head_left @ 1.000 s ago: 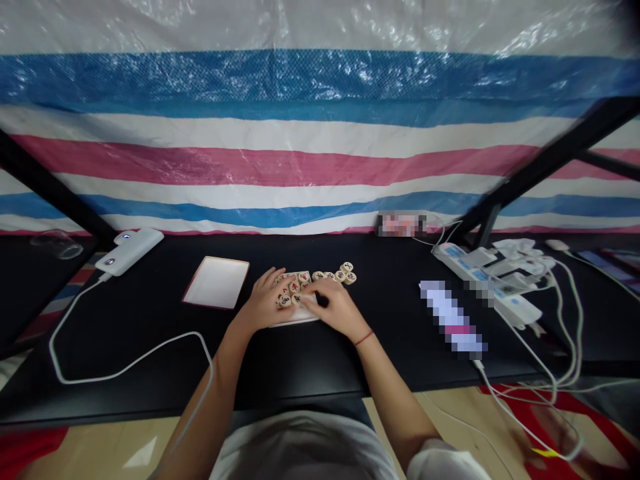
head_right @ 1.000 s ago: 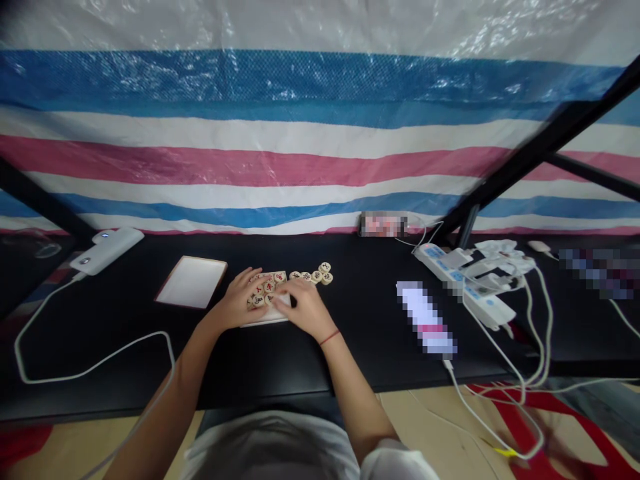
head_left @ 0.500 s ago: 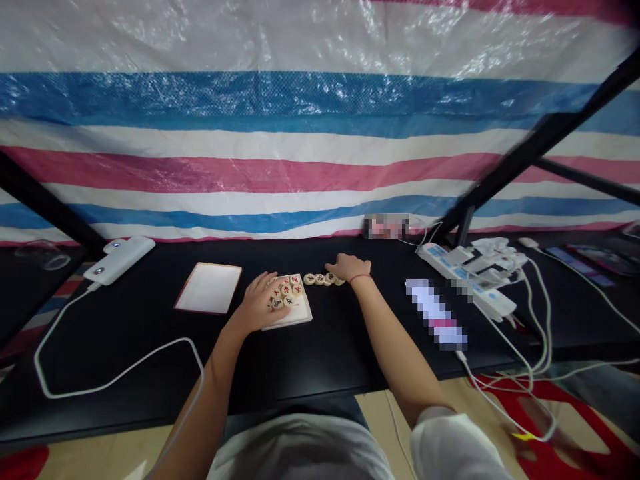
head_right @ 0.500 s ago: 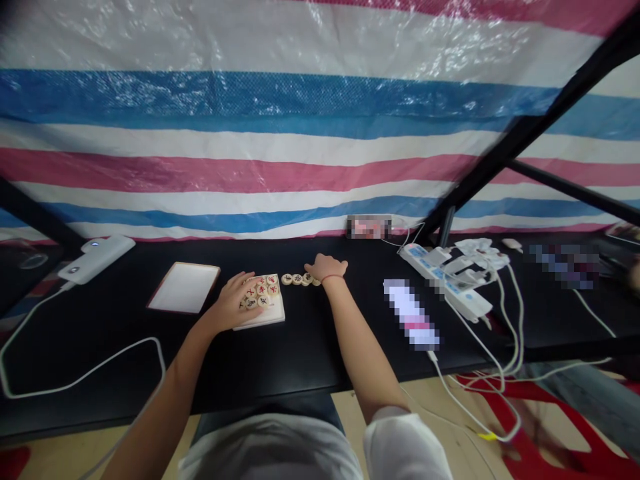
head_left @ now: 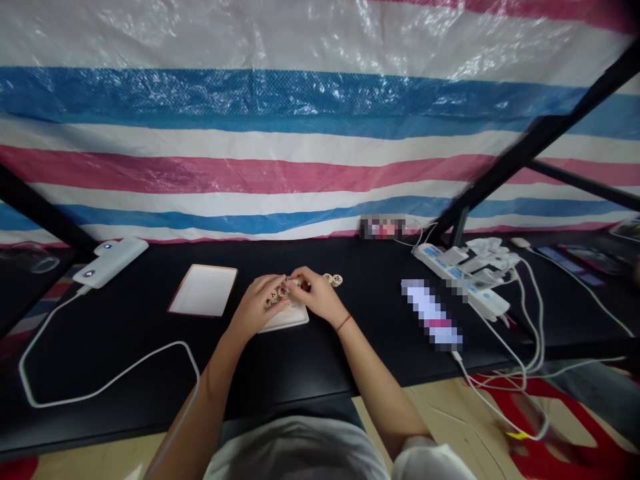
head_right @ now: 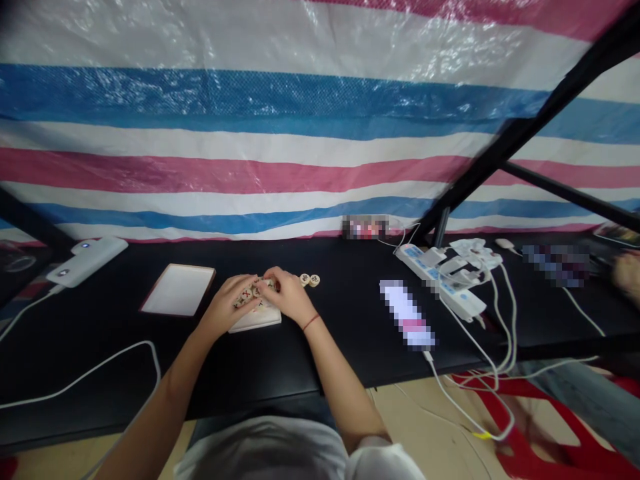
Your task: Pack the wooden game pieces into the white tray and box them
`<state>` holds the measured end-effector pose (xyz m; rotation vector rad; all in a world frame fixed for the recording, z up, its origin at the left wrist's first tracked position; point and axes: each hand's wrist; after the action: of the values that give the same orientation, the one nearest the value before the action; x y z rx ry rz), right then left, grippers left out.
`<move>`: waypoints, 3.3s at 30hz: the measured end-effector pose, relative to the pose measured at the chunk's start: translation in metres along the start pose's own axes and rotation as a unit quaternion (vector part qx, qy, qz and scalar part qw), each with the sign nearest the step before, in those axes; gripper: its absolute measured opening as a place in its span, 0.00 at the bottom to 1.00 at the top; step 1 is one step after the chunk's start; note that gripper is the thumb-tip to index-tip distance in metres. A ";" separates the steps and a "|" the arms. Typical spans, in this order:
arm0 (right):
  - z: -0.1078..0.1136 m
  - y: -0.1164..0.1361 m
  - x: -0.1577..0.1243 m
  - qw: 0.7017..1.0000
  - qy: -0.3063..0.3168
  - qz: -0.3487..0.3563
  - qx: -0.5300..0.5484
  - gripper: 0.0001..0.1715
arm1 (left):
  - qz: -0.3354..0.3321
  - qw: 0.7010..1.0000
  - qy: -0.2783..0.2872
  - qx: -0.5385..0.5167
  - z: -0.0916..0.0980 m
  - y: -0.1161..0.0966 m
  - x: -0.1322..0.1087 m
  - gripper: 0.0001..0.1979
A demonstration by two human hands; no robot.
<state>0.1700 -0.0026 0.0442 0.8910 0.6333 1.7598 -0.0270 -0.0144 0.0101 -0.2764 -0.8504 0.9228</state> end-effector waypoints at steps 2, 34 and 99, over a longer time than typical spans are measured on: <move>-0.015 -0.001 -0.007 0.999 -0.011 0.006 0.043 0.14 | 0.004 1.000 0.004 -0.013 -0.002 -0.002 0.000 0.19; -0.010 -0.044 -0.009 0.923 -0.257 -0.109 0.264 0.22 | -0.072 0.987 0.113 0.088 -0.016 -0.016 0.003 0.08; 0.007 -0.035 0.022 0.961 0.083 0.010 -0.265 0.16 | 0.104 0.988 0.086 0.071 -0.018 0.018 -0.016 0.35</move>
<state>0.1903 0.0299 0.0275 0.3829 0.2306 1.9051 -0.0287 -0.0137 -0.0197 -0.3205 -0.6008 1.1320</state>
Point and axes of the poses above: each hand's wrist, its own x-axis towards the middle knuckle, its own z-axis out of the back of the hand, y = z × x, and after that the axes turned 4 degrees about -y, right-handed
